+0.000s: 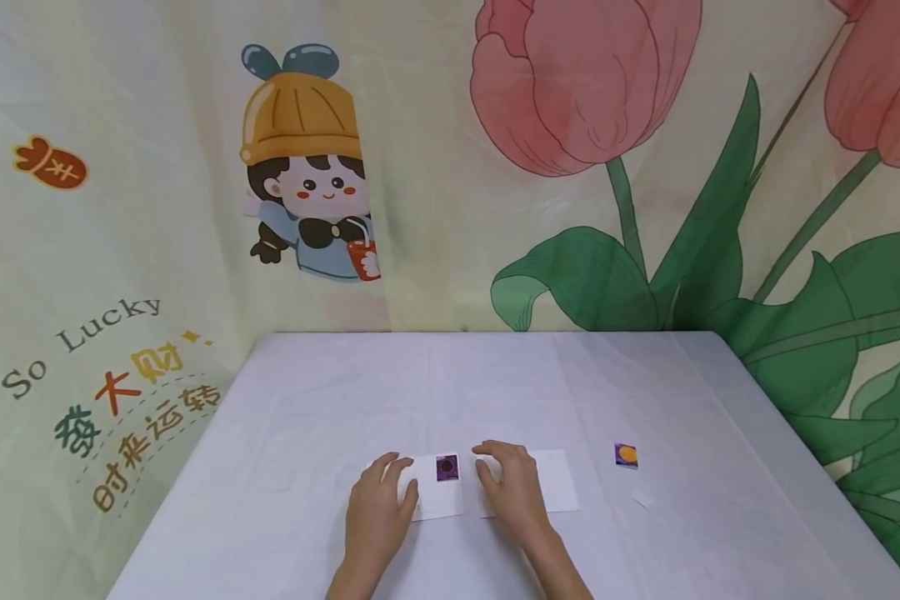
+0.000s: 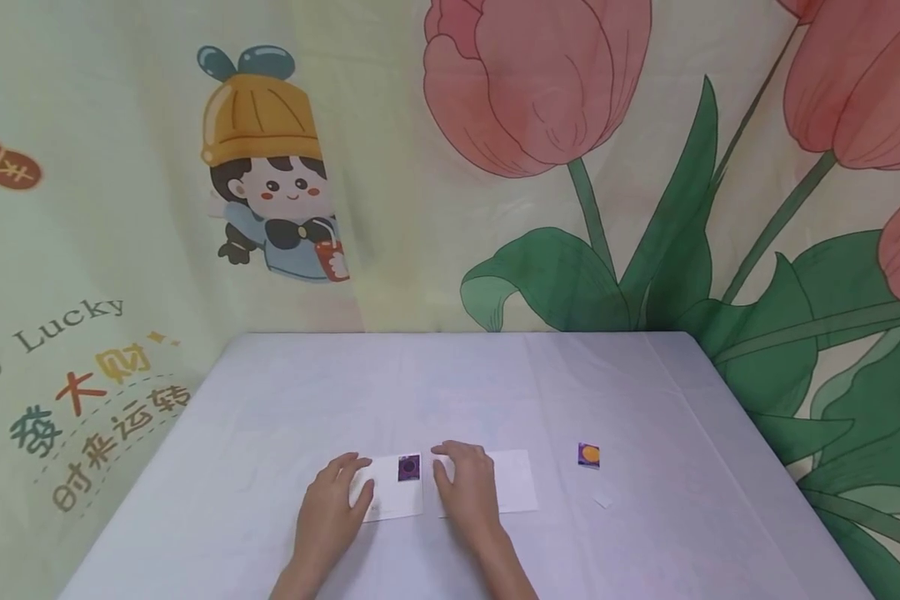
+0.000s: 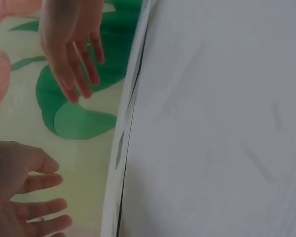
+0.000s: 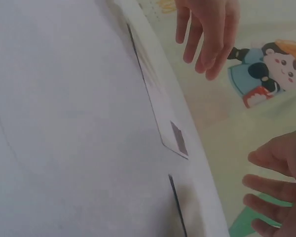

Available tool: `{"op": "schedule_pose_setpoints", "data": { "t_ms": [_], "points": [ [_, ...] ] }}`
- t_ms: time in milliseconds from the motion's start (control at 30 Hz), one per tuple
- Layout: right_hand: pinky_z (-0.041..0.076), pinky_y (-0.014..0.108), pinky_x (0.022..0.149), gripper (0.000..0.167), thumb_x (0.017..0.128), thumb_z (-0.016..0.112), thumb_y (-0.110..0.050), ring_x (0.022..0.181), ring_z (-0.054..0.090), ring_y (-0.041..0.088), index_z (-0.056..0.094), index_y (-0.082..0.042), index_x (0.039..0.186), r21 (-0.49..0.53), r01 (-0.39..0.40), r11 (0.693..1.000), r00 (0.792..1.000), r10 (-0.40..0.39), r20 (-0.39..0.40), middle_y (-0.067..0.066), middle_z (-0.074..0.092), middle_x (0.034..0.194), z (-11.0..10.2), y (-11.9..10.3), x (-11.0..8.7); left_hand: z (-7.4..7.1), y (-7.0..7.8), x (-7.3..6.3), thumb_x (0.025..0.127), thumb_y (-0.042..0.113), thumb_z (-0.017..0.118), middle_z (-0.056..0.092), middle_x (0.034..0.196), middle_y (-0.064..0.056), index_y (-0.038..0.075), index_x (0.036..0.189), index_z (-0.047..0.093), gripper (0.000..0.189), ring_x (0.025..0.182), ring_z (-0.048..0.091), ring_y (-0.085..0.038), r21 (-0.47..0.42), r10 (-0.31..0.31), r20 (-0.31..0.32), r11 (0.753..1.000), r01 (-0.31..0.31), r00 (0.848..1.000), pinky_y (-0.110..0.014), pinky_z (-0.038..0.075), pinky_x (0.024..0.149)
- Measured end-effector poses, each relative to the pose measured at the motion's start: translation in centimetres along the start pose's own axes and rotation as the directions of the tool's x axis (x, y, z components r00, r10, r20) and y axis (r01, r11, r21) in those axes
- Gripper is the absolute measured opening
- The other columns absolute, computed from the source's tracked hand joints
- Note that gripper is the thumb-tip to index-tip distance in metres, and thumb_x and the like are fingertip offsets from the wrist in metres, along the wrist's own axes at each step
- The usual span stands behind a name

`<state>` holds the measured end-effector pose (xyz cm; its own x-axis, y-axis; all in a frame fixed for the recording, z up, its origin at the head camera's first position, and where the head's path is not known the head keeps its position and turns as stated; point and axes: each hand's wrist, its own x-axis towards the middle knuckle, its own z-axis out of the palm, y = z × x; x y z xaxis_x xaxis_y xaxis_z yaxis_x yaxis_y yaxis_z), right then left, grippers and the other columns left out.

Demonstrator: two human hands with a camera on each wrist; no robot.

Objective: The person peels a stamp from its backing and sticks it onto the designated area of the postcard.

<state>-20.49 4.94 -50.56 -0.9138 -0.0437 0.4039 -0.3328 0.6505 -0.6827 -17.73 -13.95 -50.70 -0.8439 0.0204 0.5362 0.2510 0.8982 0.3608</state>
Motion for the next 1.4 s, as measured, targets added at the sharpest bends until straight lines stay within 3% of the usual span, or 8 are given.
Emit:
{"op": "schedule_pose_setpoints", "data": {
  "t_ms": [100,200,533,667,800,1033,1267,1400],
  "points": [
    [0.039,0.043,0.085,0.014,0.082,0.068,-0.008,0.099,0.057,0.022,0.070,-0.012,0.095,0.007,-0.012,1.000,0.998,0.012,-0.061,0.004,0.067,0.104,-1.7,0.9,0.3,0.8,1.7,-0.1,0.073,0.011,0.073,0.063,0.104,-0.013,0.006,0.096,0.068,0.024,0.089,0.062,-0.031,-0.018,0.090,-0.074,0.996,-0.091,0.993,-0.044,0.049,0.070],
    [0.039,0.043,0.083,0.014,0.081,0.069,-0.005,0.097,0.057,0.022,0.070,-0.012,0.093,-0.010,-0.030,1.000,0.992,0.028,-0.124,0.004,0.068,0.101,-3.4,2.2,0.4,1.7,3.3,-0.3,0.074,0.011,0.072,0.062,0.106,-0.012,0.007,0.099,0.068,0.026,0.090,0.062,-0.029,-0.061,0.141,-0.089,0.987,-0.146,0.986,-0.042,0.050,0.073],
    [0.042,0.048,0.085,0.016,0.079,0.068,-0.002,0.097,0.058,0.033,0.070,-0.005,0.095,-0.089,-0.180,0.980,0.962,0.156,-0.226,0.014,0.067,0.100,-8.1,8.4,0.1,4.3,6.9,-1.8,0.079,0.020,0.070,0.054,0.126,-0.013,0.005,0.119,0.060,0.044,0.115,0.051,-0.029,-0.143,0.280,0.047,0.952,-0.271,0.959,-0.043,0.047,0.086],
    [0.043,0.052,0.085,0.021,0.079,0.067,-0.001,0.101,0.057,0.040,0.069,-0.002,0.100,-0.115,-0.226,0.967,0.954,0.196,-0.226,0.020,0.065,0.104,-10.2,10.4,-0.5,5.0,7.2,-2.8,0.083,0.026,0.067,0.049,0.133,-0.011,0.005,0.125,0.056,0.049,0.123,0.045,-0.029,-0.138,0.334,0.142,0.939,-0.316,0.932,-0.044,0.043,0.091],
    [0.040,0.052,0.090,0.028,0.083,0.062,-0.002,0.110,0.052,0.041,0.064,0.001,0.112,-0.140,-0.273,0.952,0.954,0.248,-0.169,0.021,0.059,0.116,-11.6,11.8,-1.1,5.3,7.3,-3.3,0.086,0.032,0.062,0.045,0.138,-0.009,0.003,0.129,0.052,0.053,0.126,0.041,-0.028,-0.102,0.390,0.235,0.921,-0.376,0.891,-0.043,0.039,0.095],
    [0.033,0.050,0.098,0.038,0.087,0.056,-0.001,0.121,0.042,0.039,0.053,0.004,0.125,-0.195,-0.294,0.936,0.956,0.286,-0.067,0.017,0.048,0.133,-12.0,13.7,-2.1,5.3,7.2,-3.6,0.090,0.042,0.055,0.040,0.141,-0.009,0.003,0.132,0.048,0.058,0.129,0.036,-0.029,-0.133,0.428,0.342,0.904,-0.407,0.837,-0.044,0.036,0.098],
    [0.038,0.054,0.091,0.034,0.083,0.063,0.001,0.112,0.049,0.042,0.059,0.005,0.117,-0.259,-0.168,0.951,0.983,0.141,-0.121,0.018,0.057,0.122,-11.6,14.9,-2.5,5.7,7.0,-3.9,0.091,0.046,0.050,0.041,0.141,-0.008,0.005,0.132,0.048,0.058,0.129,0.036,-0.029,-0.115,0.446,0.369,0.893,-0.436,0.815,-0.045,0.035,0.098],
    [0.038,0.053,0.090,0.033,0.082,0.064,0.000,0.110,0.051,0.040,0.062,0.003,0.115,-0.269,-0.178,0.947,0.979,0.144,-0.141,0.015,0.059,0.119,-11.3,15.2,-2.7,5.8,6.8,-4.1,0.092,0.047,0.048,0.043,0.140,-0.008,0.007,0.132,0.049,0.057,0.128,0.038,-0.028,-0.094,0.454,0.389,0.885,-0.455,0.802,-0.044,0.035,0.099]
  ]
}}
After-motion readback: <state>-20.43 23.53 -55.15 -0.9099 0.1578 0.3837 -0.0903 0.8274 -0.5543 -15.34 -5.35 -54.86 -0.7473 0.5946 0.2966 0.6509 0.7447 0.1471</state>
